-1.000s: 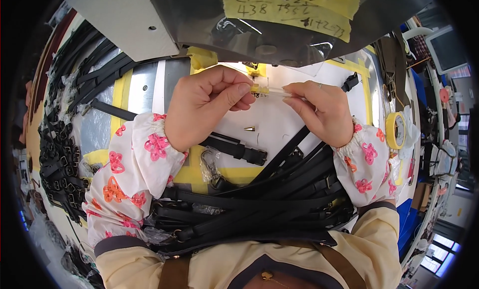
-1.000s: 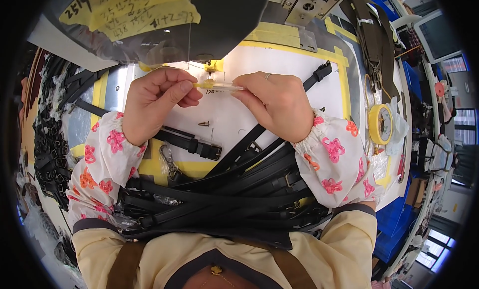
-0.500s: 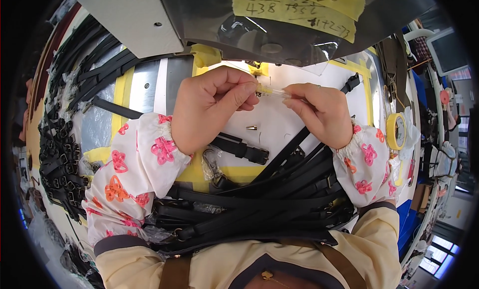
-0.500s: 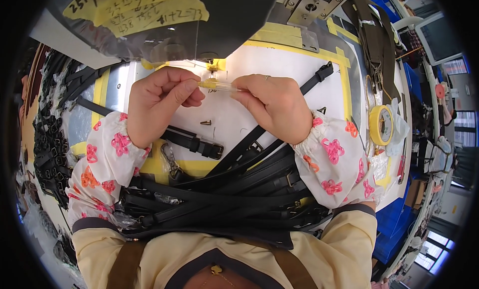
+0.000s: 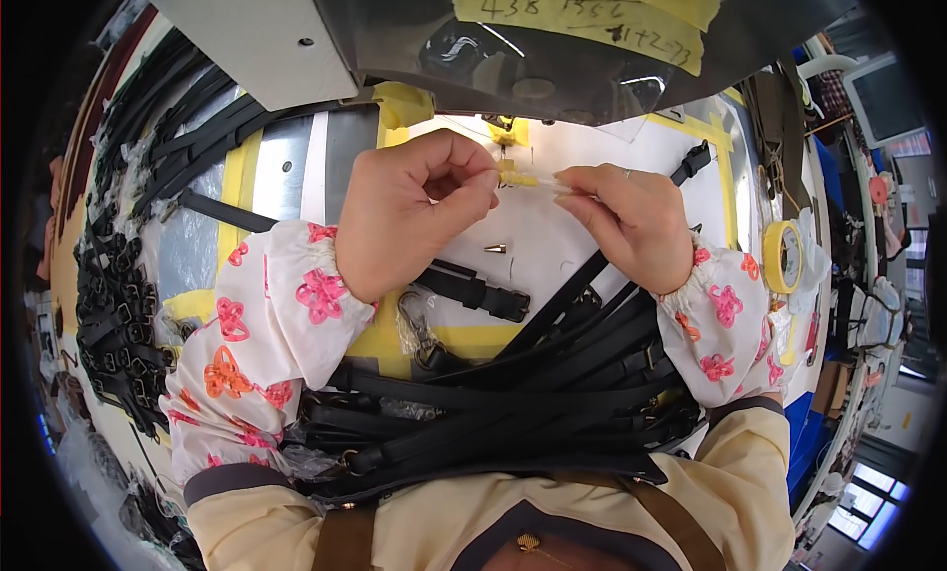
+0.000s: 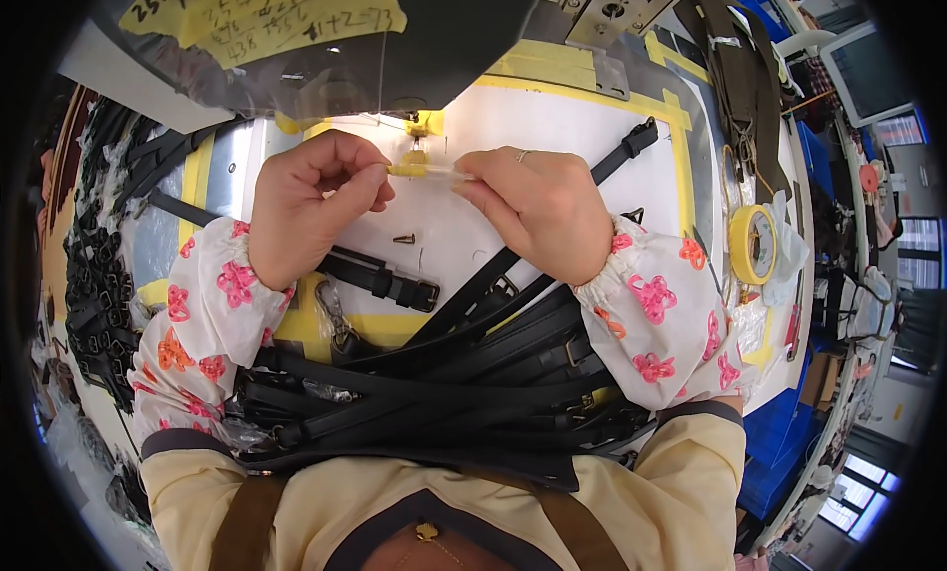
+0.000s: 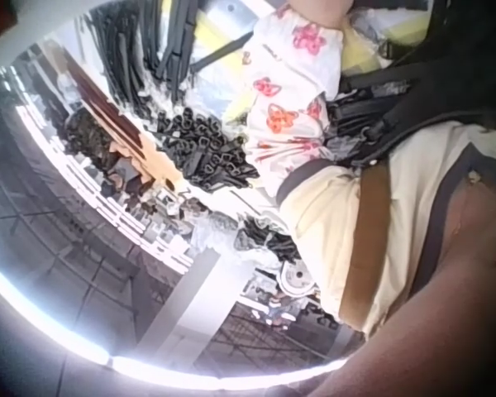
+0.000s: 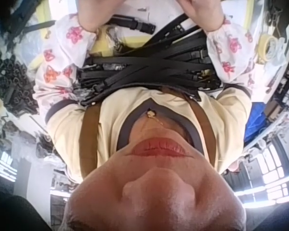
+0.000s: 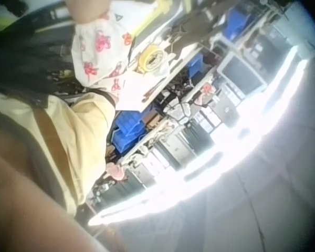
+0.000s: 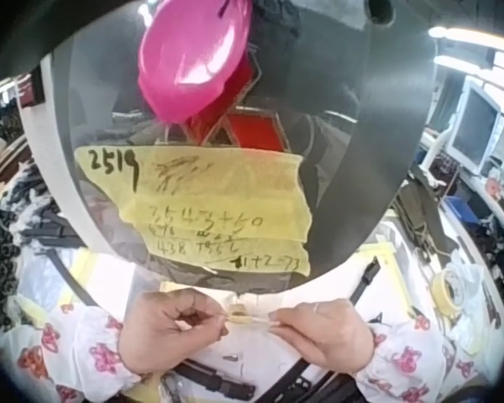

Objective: Assembling and marking leather straps with tape and a pen tool.

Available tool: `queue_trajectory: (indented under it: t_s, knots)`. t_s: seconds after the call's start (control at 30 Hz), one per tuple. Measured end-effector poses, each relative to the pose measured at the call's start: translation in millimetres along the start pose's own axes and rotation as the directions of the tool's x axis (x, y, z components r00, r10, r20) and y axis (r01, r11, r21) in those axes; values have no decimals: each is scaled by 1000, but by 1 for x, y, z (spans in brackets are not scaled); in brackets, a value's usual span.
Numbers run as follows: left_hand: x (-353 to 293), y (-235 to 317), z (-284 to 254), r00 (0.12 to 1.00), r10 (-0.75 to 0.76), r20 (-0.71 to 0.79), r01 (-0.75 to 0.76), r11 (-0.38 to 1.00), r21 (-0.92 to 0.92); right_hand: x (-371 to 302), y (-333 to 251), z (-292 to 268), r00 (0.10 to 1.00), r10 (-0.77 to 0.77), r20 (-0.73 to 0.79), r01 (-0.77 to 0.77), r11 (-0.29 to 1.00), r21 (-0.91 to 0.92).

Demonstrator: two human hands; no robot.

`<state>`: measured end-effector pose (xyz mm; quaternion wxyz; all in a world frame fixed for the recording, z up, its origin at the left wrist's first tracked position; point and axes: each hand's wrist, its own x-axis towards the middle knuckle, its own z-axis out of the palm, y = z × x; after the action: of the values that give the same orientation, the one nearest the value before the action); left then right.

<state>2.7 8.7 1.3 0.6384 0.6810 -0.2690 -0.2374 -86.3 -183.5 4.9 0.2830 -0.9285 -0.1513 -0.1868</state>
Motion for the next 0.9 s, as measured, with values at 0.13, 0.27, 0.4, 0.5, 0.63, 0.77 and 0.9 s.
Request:
queue_trajectory:
  t_s: [0.13,0.27,0.4,0.5,0.63,0.77,0.9]
  knots:
    - [-2,-3,2,994,102,-34,-95,981,168,-2,1,2,999,-20,25,21,998,-54]
    - [1,-5,1,948,316,-17,-284,873,395,-3,2,3,999,-21,44,25,995,-92]
    - [6,-4,-4,894,442,81,-417,748,516,1,2,-1,999,-2,37,2,1000,-14]
    - [5,2,-13,917,362,166,-389,722,572,1,5,-2,991,82,102,-85,996,27]
    - [7,23,-27,927,74,369,-307,714,629,1,8,1,991,116,70,-120,991,52]
    - [5,28,-37,801,-5,599,-447,661,603,0,12,5,995,98,17,-99,992,80]
    - [-4,23,-28,768,29,639,-537,573,619,1,9,5,996,87,34,-90,992,88]
